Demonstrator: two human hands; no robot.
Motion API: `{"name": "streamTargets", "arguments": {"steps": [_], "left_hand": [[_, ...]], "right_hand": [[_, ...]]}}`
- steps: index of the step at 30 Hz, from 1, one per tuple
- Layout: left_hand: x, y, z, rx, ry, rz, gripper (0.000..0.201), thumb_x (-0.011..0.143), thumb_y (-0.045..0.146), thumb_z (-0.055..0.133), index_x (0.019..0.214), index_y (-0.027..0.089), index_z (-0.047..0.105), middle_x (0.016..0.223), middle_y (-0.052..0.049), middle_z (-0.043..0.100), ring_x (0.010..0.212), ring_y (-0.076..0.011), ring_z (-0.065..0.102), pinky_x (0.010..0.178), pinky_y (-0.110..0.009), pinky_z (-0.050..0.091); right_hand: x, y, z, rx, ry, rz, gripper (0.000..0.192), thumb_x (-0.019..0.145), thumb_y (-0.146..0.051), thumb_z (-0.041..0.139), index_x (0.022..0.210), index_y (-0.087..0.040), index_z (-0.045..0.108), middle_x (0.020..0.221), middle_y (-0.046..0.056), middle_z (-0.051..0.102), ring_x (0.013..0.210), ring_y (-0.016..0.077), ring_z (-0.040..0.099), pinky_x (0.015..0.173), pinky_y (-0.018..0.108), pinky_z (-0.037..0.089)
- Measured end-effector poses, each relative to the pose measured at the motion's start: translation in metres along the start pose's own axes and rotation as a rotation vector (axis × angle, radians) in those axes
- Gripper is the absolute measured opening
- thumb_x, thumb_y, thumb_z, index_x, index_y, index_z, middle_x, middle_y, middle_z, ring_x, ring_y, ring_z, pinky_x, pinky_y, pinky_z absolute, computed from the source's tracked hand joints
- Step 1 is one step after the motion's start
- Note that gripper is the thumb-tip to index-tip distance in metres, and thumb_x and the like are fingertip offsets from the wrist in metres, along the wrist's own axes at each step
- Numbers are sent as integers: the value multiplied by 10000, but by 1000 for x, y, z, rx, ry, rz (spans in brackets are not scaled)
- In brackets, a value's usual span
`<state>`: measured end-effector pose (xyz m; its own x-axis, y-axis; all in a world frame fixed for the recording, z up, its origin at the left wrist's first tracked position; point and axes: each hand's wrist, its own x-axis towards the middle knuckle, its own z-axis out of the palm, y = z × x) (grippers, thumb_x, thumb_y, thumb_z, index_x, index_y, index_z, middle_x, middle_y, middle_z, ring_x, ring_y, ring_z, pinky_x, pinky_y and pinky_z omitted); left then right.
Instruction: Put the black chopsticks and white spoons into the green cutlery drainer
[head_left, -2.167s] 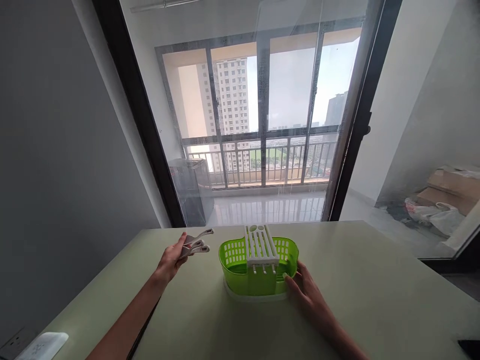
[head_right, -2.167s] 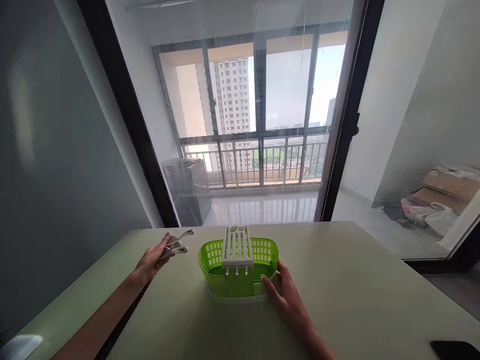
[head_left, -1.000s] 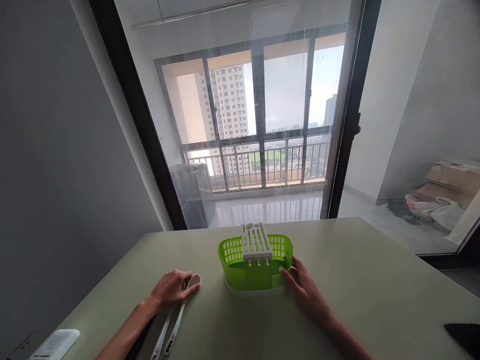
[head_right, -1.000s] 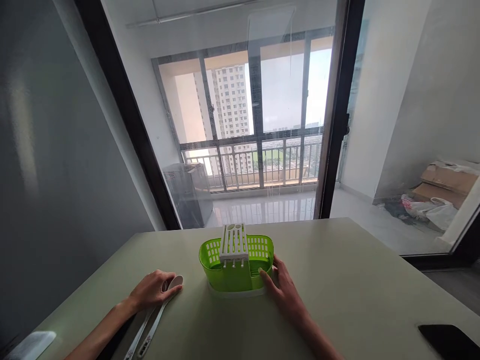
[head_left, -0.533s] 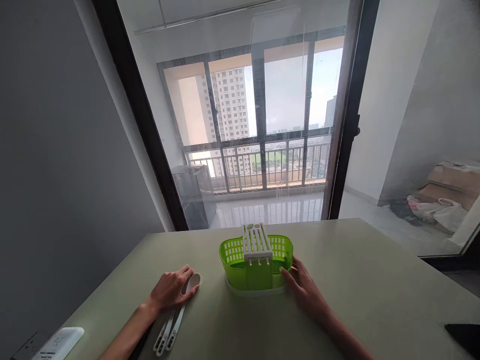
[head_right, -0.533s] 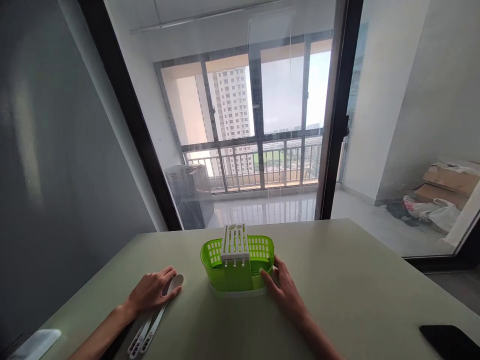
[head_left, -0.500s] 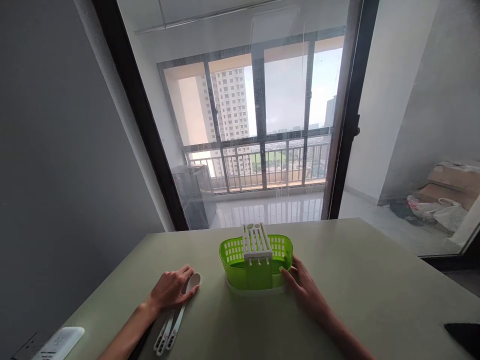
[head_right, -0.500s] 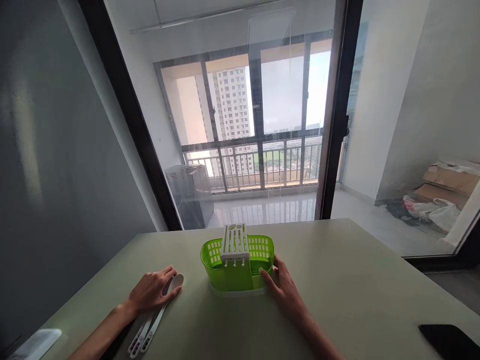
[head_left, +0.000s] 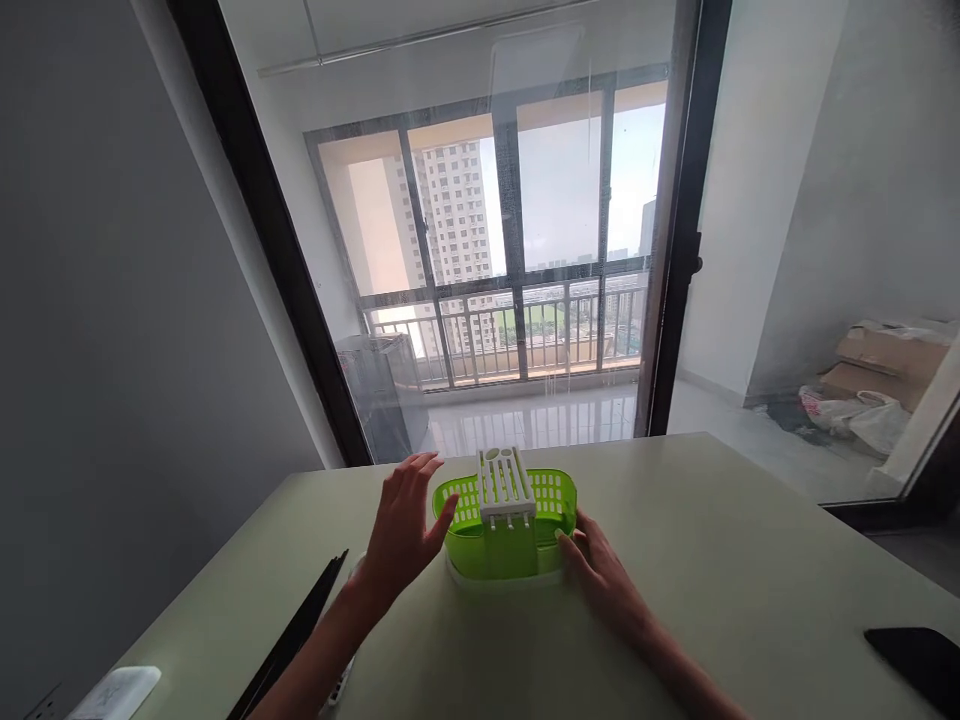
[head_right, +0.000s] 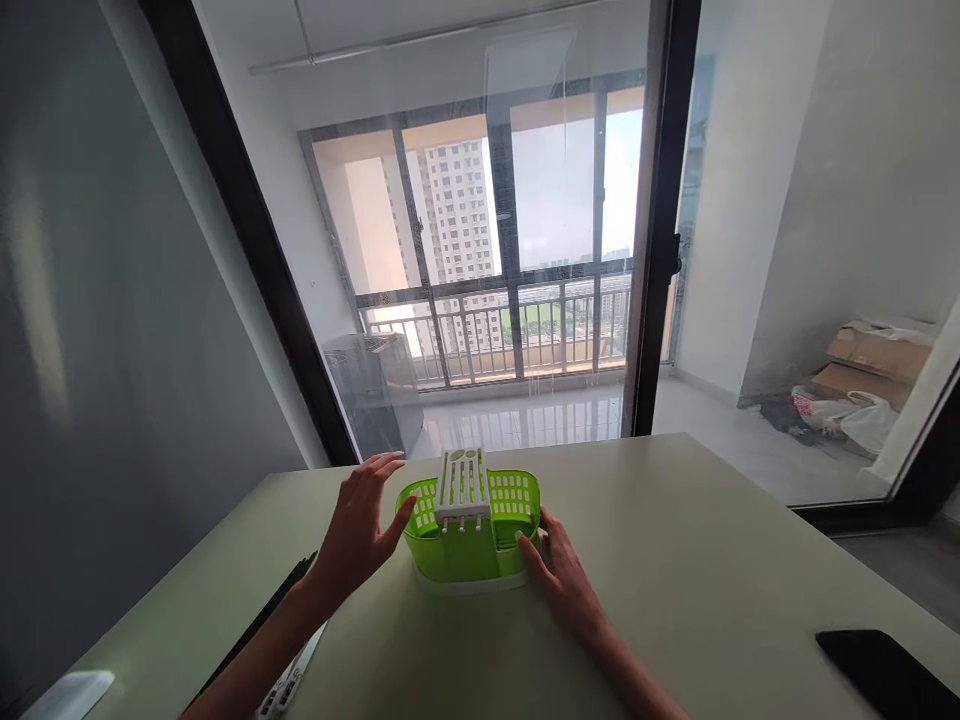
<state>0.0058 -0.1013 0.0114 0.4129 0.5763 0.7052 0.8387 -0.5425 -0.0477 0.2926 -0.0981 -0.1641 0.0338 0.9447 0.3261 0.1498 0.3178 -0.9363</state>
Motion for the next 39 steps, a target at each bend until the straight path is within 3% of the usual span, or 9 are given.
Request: {"name": "streamTargets", "arguments": {"steps": [5, 8, 12, 14, 18, 25, 30, 34, 39], "left_hand": [[27, 55, 16, -129, -74, -9, 394, 1060, 284, 397, 1440, 218, 477, 1503, -120, 554, 1450, -269, 443, 1154, -500, 435], [29, 71, 12, -172, -133, -11, 400, 1059, 345, 426, 1428, 220, 518, 1523, -112, 549, 1459, -282, 440, 1160, -528, 436], [25, 91, -8, -252, -178, 49, 396, 1063, 360, 421, 1437, 281, 527, 1516, -54, 570, 1468, -252, 436, 1173, -520, 440], [22, 102, -14, -241, -237, 95, 452, 1034, 453, 484, 1461, 308, 510, 1561, -49, 520, 1483, -289, 414, 1170, -556, 437], [19, 109, -5, -149, -305, 188, 487, 967, 493, 608, 1419, 320, 559, 1601, -71, 463, 1479, -343, 414, 1169, -588, 427], [24, 58, 24, -66, -213, 220, 217, 983, 242, 600, 1192, 279, 644, 1477, -74, 599, 1425, -308, 494, 1151, -581, 448], [30, 1, 23, -115, -172, 174, 320, 966, 211, 576, 1282, 255, 559, 1410, -68, 646, 1404, -268, 519, 1201, -562, 405], [27, -49, 22, -53, -132, 48, 229, 955, 256, 547, 1176, 255, 607, 1435, -77, 614, 1405, -298, 513, 1219, -609, 340], [16, -101, 12, -37, -178, -25, 284, 968, 336, 522, 1232, 259, 593, 1442, -69, 619, 1433, -302, 480, 1227, -582, 317]], "right_hand": [[0, -4, -4, -12, -5, -12, 689, 987, -677, 413, 1546, -276, 449, 1419, 118, 619, 1210, 308, 647, 955, 433, 587], [0, -7, -6, -29, 7, -32, 637, 1008, -640, 397, 1537, -291, 466, 1412, 108, 620, 1247, 300, 619, 1026, 432, 543], [0, -6, -6, -42, 5, -52, 595, 1014, -610, 411, 1500, -284, 515, 1400, 98, 626, 1253, 296, 610, 1058, 433, 517], [0, -4, -5, -50, 9, -46, 588, 1014, -599, 416, 1495, -276, 517, 1410, 97, 618, 1268, 291, 599, 1057, 420, 518], [-1, -1, -5, -65, 20, -38, 584, 1016, -593, 405, 1483, -262, 526, 1369, 99, 637, 1252, 288, 611, 1045, 411, 528], [1, 8, -4, -112, 98, 11, 621, 1015, -600, 395, 1526, -253, 464, 1393, 121, 594, 1256, 289, 612, 1044, 450, 530], [1, 13, -3, -134, 84, -9, 605, 1008, -591, 435, 1506, -248, 474, 1341, 124, 608, 1223, 276, 626, 1049, 446, 526], [0, 12, -2, -145, 80, -8, 586, 996, -590, 468, 1467, -243, 508, 1345, 127, 604, 1213, 281, 627, 1027, 449, 540], [0, 12, -2, -159, 94, -27, 548, 997, -577, 467, 1411, -228, 550, 1332, 133, 612, 1197, 280, 637, 1014, 448, 549]]}}
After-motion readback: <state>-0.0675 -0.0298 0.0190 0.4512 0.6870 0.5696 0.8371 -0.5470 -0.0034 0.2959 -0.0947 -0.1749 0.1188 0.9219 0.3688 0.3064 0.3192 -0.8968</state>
